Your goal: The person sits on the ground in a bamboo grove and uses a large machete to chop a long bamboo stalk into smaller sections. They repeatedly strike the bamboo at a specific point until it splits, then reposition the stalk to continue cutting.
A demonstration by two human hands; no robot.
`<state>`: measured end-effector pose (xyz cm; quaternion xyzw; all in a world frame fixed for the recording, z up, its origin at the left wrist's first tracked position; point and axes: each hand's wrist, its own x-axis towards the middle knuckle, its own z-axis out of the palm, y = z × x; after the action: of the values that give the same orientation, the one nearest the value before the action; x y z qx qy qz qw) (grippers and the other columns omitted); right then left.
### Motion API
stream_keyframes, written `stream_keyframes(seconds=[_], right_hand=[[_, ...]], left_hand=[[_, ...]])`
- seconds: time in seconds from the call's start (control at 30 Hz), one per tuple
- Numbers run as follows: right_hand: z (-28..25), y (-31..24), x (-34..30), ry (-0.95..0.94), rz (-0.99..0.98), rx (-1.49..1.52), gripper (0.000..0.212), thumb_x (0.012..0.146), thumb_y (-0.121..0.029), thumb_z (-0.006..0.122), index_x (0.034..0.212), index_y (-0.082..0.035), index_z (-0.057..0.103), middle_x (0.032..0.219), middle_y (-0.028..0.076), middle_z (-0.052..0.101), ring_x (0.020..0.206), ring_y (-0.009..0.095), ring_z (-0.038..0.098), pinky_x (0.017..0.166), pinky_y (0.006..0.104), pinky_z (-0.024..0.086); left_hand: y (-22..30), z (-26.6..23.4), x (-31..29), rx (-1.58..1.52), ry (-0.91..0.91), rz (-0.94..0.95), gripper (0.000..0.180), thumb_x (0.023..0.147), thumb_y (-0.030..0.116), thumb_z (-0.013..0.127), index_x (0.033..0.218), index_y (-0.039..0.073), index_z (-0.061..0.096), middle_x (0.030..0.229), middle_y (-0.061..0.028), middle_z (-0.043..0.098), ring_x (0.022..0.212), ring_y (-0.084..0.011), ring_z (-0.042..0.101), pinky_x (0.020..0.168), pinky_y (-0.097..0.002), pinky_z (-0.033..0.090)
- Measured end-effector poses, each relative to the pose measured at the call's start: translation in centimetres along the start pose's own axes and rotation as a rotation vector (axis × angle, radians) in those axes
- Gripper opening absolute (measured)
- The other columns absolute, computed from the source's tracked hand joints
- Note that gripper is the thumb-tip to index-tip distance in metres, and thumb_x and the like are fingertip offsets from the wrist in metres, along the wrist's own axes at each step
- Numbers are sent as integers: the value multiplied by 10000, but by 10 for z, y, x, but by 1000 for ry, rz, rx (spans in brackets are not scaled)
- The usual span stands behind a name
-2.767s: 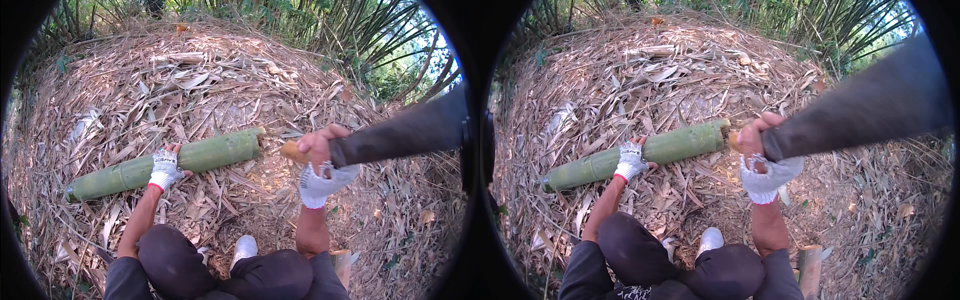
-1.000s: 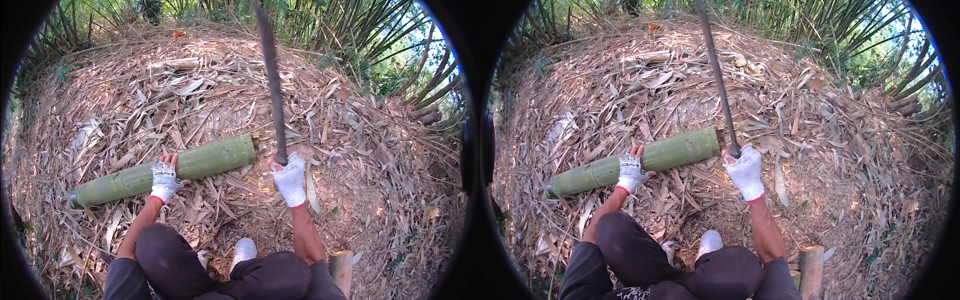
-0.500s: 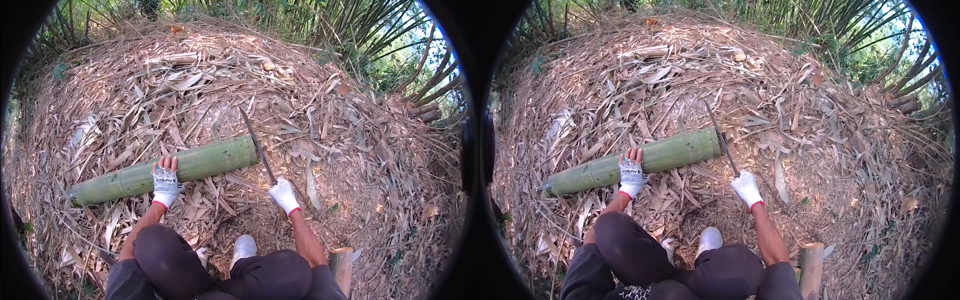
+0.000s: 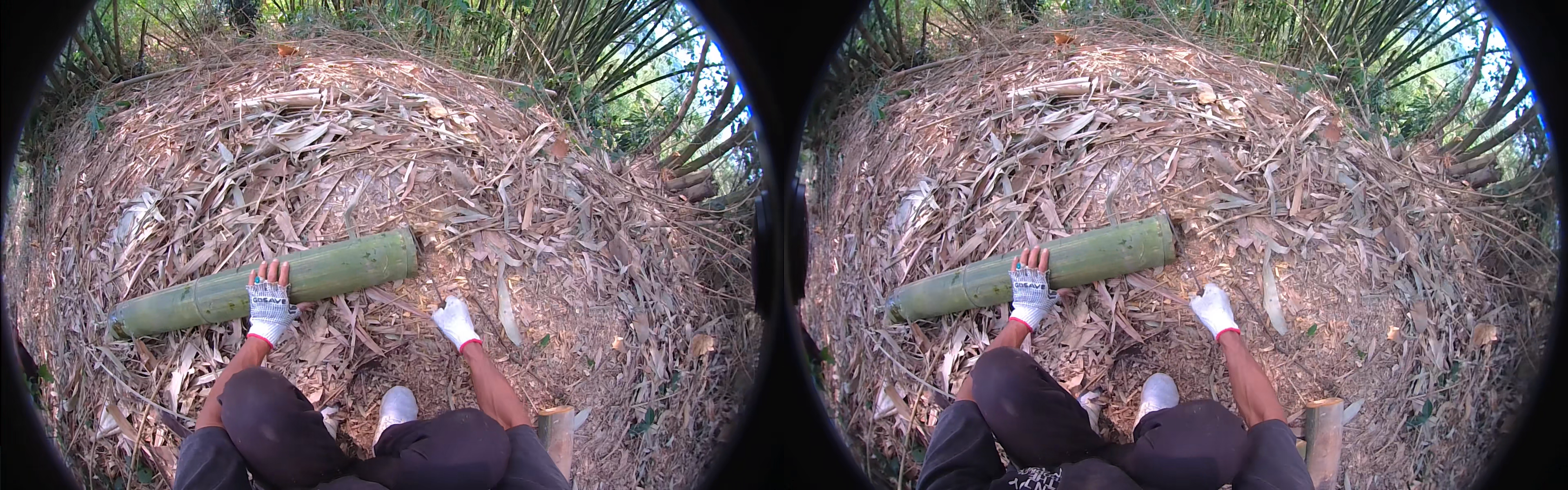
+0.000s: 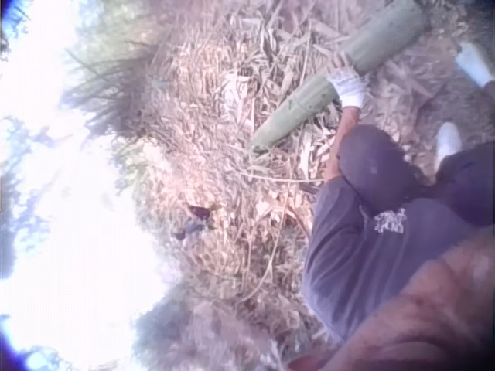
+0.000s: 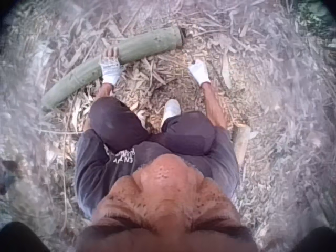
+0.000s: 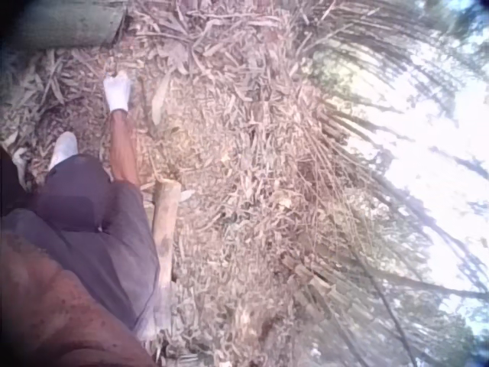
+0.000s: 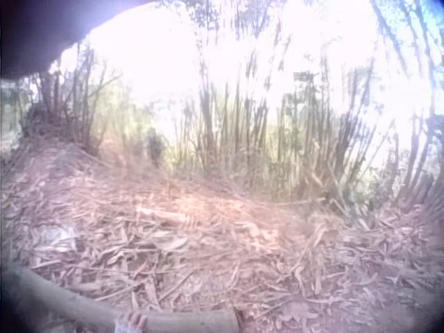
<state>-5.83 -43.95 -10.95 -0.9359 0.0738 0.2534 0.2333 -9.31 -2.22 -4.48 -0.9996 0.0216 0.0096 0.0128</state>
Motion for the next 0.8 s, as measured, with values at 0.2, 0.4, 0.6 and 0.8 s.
stream_keyframes(seconds=[0.2,0.4,0.6,0.8], right_hand=[[-28,-33,-18,-254,138,719,168,835,-133,618,927,8,609,718,142,660,565,220,643,489,352,505],[-23,-89,20,82,120,1127,232,829,-145,710,981,-9,600,737,74,658,458,152,579,421,290,457],[-12,-94,37,7,116,1038,306,809,-164,781,918,3,550,707,80,640,478,155,601,429,299,460],[-21,-104,32,18,46,925,370,783,-222,822,917,11,568,684,80,625,535,169,610,492,317,485]], left_hand=[[3,-16,9,-93,-105,-86,983,690,597,767,1419,54,391,1413,-181,402,1343,-378,355,1128,-574,207],[-32,-2,115,-75,-503,-125,649,972,558,364,1051,-2,682,961,-273,678,911,-448,639,879,-474,490],[-21,-10,133,-357,-891,-238,769,960,640,287,1394,40,493,1462,-182,459,1377,-343,402,1141,-375,290],[-38,-11,119,-374,-765,-127,790,965,653,230,1378,40,509,1410,-224,496,1329,-374,448,1115,-405,324]])
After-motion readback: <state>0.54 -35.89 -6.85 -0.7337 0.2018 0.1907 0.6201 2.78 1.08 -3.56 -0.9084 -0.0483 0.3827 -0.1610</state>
